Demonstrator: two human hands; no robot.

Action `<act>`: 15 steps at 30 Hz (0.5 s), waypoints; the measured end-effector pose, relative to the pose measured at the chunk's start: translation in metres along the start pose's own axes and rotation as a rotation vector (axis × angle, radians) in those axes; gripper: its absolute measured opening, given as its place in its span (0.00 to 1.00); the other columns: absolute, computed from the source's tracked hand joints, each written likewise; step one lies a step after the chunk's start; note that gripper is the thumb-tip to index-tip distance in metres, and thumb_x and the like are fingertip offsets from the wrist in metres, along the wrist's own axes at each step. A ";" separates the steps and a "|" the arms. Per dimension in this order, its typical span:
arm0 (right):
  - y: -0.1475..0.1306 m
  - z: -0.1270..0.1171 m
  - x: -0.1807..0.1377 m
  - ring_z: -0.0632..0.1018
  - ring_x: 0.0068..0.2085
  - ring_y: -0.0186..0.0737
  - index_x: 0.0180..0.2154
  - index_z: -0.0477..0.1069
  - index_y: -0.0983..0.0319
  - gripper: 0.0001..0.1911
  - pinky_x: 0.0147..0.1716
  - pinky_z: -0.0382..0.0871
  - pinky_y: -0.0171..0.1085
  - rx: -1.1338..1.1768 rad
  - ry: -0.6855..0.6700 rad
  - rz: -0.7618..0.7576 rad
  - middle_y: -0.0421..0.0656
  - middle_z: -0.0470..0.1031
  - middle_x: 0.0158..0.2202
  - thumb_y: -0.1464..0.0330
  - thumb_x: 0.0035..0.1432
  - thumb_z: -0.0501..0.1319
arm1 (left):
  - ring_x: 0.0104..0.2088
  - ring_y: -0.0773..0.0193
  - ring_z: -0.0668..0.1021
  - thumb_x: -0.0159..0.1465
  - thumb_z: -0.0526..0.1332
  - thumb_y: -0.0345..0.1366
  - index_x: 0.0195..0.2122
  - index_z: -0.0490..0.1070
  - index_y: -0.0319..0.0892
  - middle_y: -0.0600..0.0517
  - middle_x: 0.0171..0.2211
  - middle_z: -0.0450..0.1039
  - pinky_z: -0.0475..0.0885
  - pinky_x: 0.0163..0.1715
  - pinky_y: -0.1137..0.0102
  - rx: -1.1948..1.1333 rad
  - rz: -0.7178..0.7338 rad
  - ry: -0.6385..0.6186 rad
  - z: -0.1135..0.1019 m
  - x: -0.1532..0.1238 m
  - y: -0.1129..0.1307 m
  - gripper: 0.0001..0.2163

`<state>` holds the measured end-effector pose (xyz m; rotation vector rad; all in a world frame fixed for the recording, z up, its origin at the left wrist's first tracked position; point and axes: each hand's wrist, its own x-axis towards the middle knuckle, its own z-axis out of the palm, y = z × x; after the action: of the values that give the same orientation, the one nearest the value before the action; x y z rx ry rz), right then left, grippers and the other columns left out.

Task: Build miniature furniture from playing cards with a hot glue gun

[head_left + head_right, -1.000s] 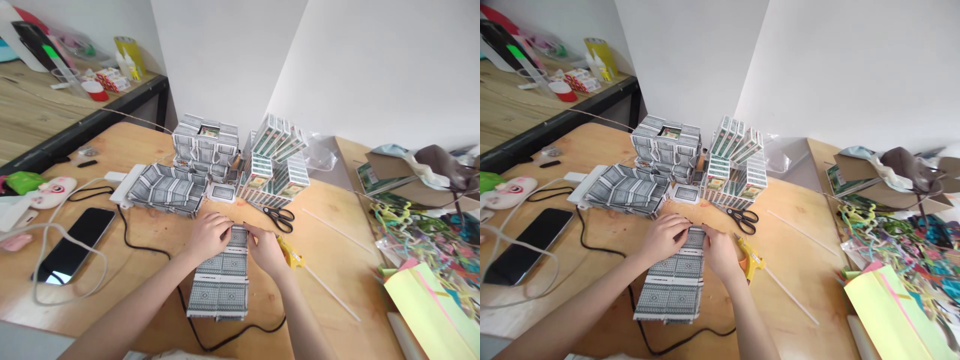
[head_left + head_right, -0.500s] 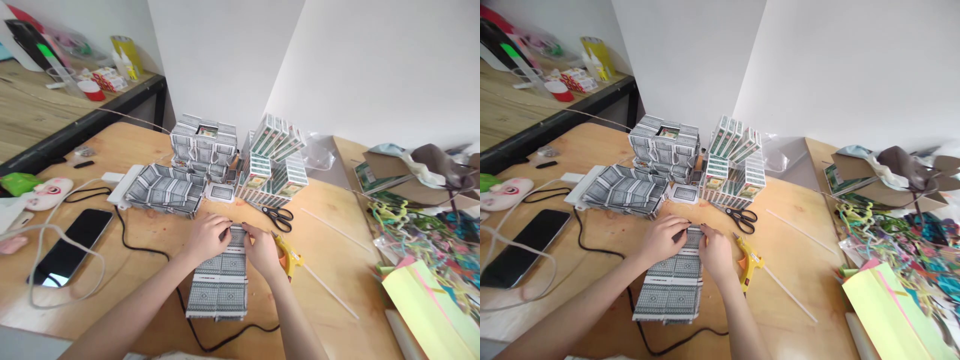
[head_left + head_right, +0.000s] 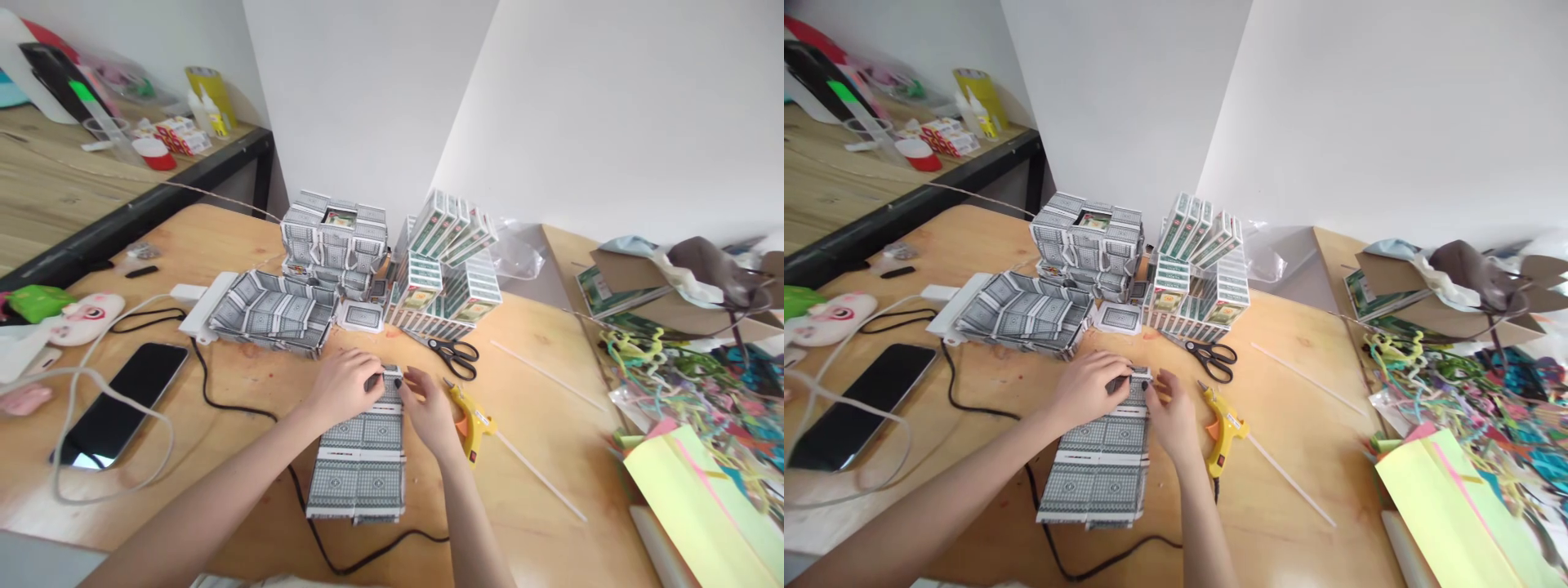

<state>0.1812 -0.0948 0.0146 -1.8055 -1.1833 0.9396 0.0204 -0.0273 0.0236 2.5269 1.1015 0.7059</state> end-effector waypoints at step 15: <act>-0.016 0.015 -0.016 0.77 0.37 0.41 0.35 0.69 0.63 0.14 0.33 0.71 0.36 0.265 -0.142 0.267 0.44 0.76 0.34 0.60 0.48 0.61 | 0.38 0.62 0.78 0.60 0.55 0.31 0.30 0.74 0.43 0.51 0.36 0.77 0.72 0.41 0.68 -0.213 -0.074 0.146 0.001 -0.012 -0.009 0.08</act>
<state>0.1578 -0.1022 0.0249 -1.7276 -0.8637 1.3307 0.0085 -0.0297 0.0148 2.2744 1.0961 0.9460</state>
